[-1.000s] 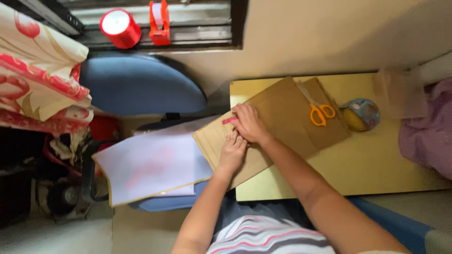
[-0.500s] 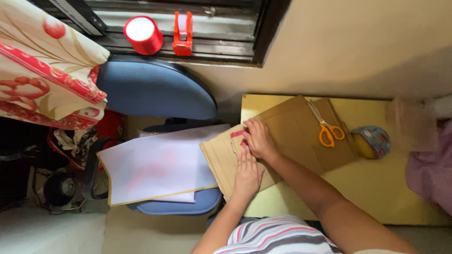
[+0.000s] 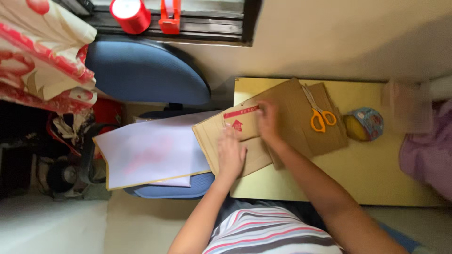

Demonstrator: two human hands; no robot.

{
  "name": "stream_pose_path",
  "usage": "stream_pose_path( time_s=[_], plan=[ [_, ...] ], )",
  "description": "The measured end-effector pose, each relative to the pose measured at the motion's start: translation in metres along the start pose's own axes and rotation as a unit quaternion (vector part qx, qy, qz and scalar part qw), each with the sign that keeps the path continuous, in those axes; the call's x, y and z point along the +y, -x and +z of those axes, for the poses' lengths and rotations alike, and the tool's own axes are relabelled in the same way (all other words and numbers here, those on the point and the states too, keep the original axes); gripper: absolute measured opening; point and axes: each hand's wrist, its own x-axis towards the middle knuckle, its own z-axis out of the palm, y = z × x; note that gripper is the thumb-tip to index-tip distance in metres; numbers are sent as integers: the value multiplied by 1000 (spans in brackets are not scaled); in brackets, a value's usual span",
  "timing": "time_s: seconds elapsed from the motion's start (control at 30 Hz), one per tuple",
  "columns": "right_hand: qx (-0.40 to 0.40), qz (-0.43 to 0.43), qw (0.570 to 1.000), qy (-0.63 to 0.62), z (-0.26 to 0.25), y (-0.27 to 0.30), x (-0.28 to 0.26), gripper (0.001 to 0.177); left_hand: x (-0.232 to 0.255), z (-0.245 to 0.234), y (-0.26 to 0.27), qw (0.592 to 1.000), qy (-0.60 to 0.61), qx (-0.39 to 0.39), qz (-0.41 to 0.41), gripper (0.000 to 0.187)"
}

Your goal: The person folds a flat cardboard piece into a small box, places a round yellow container inside, then removes it to cut and fold the cardboard again. They use scissors to trim the cardboard and a tape dispenser to seal the box flaps.

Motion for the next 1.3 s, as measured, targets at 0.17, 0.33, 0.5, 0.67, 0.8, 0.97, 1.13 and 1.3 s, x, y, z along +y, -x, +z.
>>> stream_pose_path(
  time_s=[0.17,0.33,0.5,0.67,0.8,0.97,1.13,1.3],
  plan=[
    [-111,-71,962,239,-146,41,9,67,2,-13,-15,982,115,58,-141,101],
    [-317,-50,895,308,-183,76,-25,107,-20,-9,-20,985,132,103,-49,37],
    [-319,-162,853,381,-190,77,-14,71,-32,-28,-16,983,133,26,123,44],
    [-274,-157,925,213,-192,71,17,49,-31,-54,-26,943,184,-3,276,31],
    [-277,-50,954,104,-191,61,20,41,-36,-66,-37,938,192,-33,288,25],
    [-271,1,958,89,-193,45,10,25,-34,-74,-47,928,241,-85,271,21],
    [-295,8,950,100,-188,40,23,21,-37,-96,-55,924,135,-137,331,32],
    [-302,65,950,48,-183,22,27,18,-36,-115,-69,918,88,-137,362,23]
  ],
)
